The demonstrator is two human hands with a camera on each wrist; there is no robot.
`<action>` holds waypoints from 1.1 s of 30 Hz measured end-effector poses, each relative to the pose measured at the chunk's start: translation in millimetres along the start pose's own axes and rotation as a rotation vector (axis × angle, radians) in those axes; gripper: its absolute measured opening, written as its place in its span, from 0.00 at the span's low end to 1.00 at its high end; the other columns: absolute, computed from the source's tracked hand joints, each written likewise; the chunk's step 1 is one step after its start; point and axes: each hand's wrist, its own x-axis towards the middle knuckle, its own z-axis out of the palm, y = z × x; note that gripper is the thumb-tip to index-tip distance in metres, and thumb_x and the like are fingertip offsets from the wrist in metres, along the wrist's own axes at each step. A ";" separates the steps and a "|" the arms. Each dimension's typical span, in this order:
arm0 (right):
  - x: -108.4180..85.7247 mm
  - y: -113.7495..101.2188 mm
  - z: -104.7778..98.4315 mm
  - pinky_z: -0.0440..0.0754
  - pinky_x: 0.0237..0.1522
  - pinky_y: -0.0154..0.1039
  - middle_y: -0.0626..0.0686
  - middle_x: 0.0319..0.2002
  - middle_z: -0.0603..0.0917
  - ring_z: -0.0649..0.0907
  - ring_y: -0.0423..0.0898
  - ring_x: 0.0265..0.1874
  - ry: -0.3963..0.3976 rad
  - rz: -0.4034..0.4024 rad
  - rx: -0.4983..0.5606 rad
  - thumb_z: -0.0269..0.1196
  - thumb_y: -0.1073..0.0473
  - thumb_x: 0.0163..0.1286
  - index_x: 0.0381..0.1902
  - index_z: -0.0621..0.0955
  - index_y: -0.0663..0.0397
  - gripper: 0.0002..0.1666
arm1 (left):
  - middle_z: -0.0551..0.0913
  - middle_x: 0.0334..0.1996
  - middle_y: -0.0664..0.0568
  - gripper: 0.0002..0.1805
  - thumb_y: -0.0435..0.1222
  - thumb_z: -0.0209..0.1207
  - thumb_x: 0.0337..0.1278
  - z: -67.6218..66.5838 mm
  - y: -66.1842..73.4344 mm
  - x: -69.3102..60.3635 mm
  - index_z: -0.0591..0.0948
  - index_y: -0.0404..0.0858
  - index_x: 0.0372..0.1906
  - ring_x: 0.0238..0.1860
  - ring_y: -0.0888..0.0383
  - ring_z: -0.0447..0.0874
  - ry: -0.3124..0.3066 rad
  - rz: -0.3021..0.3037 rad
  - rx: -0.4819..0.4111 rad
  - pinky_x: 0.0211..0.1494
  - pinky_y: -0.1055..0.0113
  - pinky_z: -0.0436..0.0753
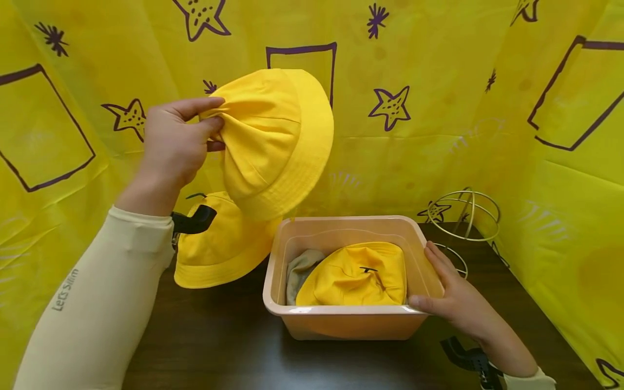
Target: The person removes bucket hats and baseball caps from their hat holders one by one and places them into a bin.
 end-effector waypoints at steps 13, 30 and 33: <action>-0.5 -1.9 -1.0 0.53 0.60 0.72 0.52 0.80 0.41 0.50 0.68 0.72 0.001 0.012 0.004 0.74 0.52 0.58 0.80 0.49 0.56 0.63 | 0.79 0.60 0.48 0.17 0.28 0.63 0.64 38.9 2.5 -15.6 0.86 0.43 0.55 0.43 0.51 0.86 -0.149 0.069 0.085 0.38 0.64 0.85; 0.3 -0.7 -2.1 0.56 0.58 0.75 0.53 0.80 0.40 0.50 0.70 0.72 -0.017 0.015 -0.032 0.72 0.49 0.61 0.81 0.47 0.49 0.62 | 0.85 0.50 0.51 0.14 0.26 0.62 0.64 98.7 -35.0 -42.6 0.88 0.39 0.52 0.36 0.51 0.88 -0.468 0.161 0.112 0.39 0.59 0.85; 1.1 0.9 -1.6 0.57 0.57 0.76 0.53 0.79 0.41 0.51 0.70 0.72 -0.013 0.004 -0.035 0.72 0.49 0.61 0.81 0.47 0.42 0.61 | 0.86 0.49 0.51 0.14 0.25 0.62 0.64 105.9 -42.9 -48.2 0.88 0.38 0.51 0.35 0.53 0.87 -0.502 0.181 0.111 0.39 0.60 0.85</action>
